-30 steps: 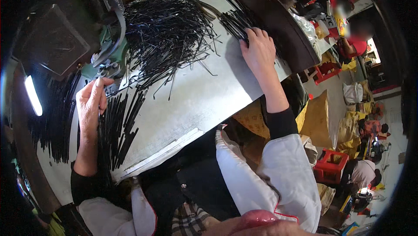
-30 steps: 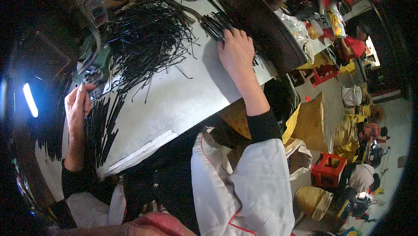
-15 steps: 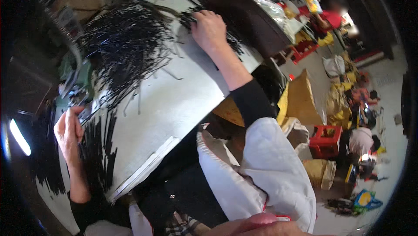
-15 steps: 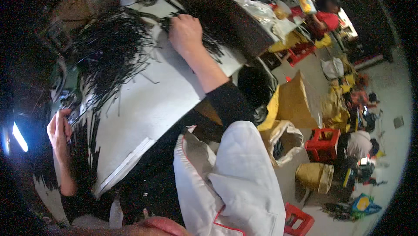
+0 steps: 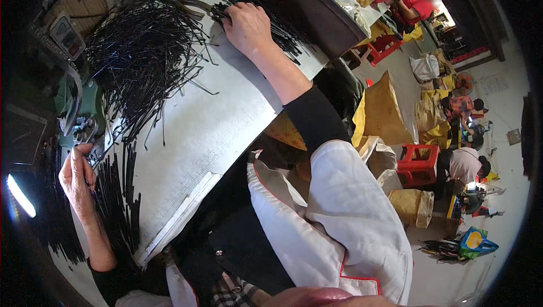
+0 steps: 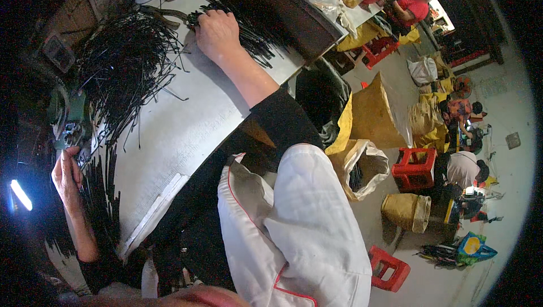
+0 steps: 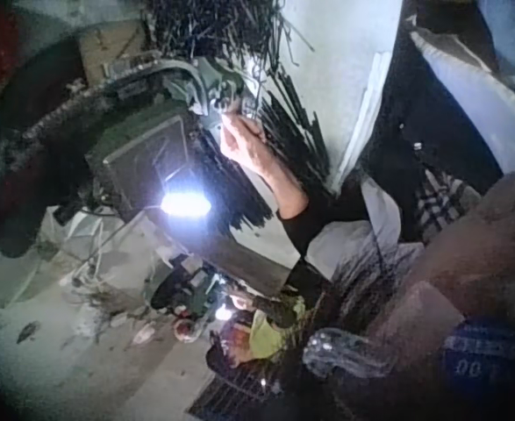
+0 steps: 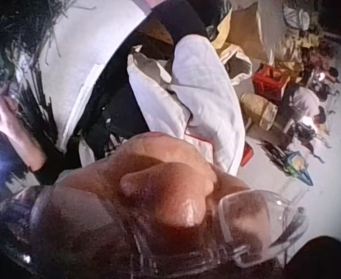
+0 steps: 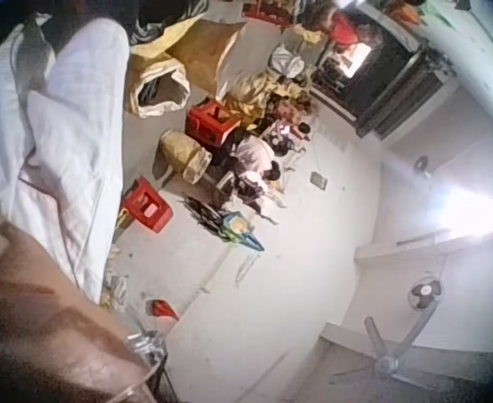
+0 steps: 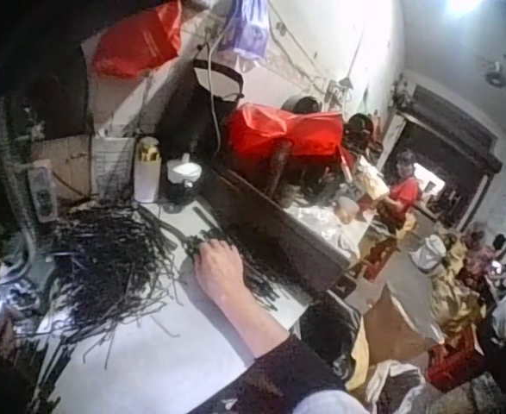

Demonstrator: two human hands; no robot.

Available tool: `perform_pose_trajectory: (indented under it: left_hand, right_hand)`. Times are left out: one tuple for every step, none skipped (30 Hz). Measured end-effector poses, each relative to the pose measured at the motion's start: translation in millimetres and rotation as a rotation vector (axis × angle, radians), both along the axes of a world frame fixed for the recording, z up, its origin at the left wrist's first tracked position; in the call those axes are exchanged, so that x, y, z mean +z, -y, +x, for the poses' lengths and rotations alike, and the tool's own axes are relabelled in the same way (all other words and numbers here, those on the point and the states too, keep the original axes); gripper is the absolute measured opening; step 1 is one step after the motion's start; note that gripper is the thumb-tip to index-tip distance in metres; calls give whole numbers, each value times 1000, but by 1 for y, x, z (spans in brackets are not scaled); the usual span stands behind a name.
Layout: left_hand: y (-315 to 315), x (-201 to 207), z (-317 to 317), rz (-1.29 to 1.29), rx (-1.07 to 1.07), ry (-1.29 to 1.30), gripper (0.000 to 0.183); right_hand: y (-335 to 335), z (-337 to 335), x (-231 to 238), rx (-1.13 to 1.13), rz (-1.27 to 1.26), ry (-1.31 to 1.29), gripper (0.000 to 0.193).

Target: The recorder is using a manual press at a workstation to assemble or trim black plastic components, likely umbrella stays.

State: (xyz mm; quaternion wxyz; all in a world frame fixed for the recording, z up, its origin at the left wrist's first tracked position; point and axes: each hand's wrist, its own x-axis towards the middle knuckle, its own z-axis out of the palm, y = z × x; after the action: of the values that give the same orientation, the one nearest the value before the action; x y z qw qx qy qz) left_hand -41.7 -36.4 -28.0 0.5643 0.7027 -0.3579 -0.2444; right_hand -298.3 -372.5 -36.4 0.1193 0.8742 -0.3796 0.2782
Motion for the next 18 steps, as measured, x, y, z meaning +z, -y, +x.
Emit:
perform_pose_trajectory:
  left_hand:
    - [0, 0, 0, -1, -6, -1, 34]
    - [0, -1, 0, -2, -5, -2, 34]
    - [-1, -2, 2, 4, 4, -11, 34]
    - [-2, -3, 3, 9, 14, -21, 34]
    - [-2, -3, 3, 11, 12, -21, 34]
    - [-3, -3, 4, 11, 10, -28, 34]
    - [-3, -3, 4, 11, 9, -36, 34]
    - [-3, -3, 4, 12, 10, -34, 34]
    - [-2, -4, 4, 2, 0, -32, 34]
    - [-1, -5, 4, -7, -10, -29, 34]
    - [0, -5, 4, -7, -13, -30, 34]
    - [-1, -5, 5, -1, 0, -24, 34]
    - [-1, -5, 5, 4, 12, -18, 34]
    - [-1, -4, 5, 6, 11, -18, 34]
    - [-1, -4, 5, 2, 3, -38, 34]
    - [-2, -4, 5, -3, -6, -58, 34]
    - [-2, -3, 5, -2, -4, -57, 34]
    - [-1, -3, 3, -3, -5, -34, 35]
  right_hand:
    - [0, 0, 0, 1, 0, -1, 15]
    - [1, 1, -1, 0, -6, -1, 15]
    - [1, 1, -2, -5, -9, -2, 16]
    - [1, 1, -3, -6, -7, -2, 16]
    - [2, 1, -3, -8, -10, -8, 15]
    - [2, 2, -3, -5, -14, -12, 15]
    - [2, 3, -3, -4, -12, -11, 15]
    - [2, 3, -4, -1, -16, -5, 15]
    - [1, 2, -4, -2, -20, 0, 15]
    - [2, 1, -4, -5, -20, -1, 15]
    - [2, 1, -3, -8, -19, -18, 15]
    - [2, 2, -2, -9, -16, -34, 15]
    - [2, 2, -3, -9, -14, -33, 15]
    - [1, 1, -3, -6, -18, -30, 15]
    - [2, 2, -4, 0, -22, -27, 16]
    - [2, 3, -4, 2, -21, -25, 16]
    - [2, 4, -5, 3, -26, -27, 16]
    - [2, 3, -6, 1, -32, -32, 17]
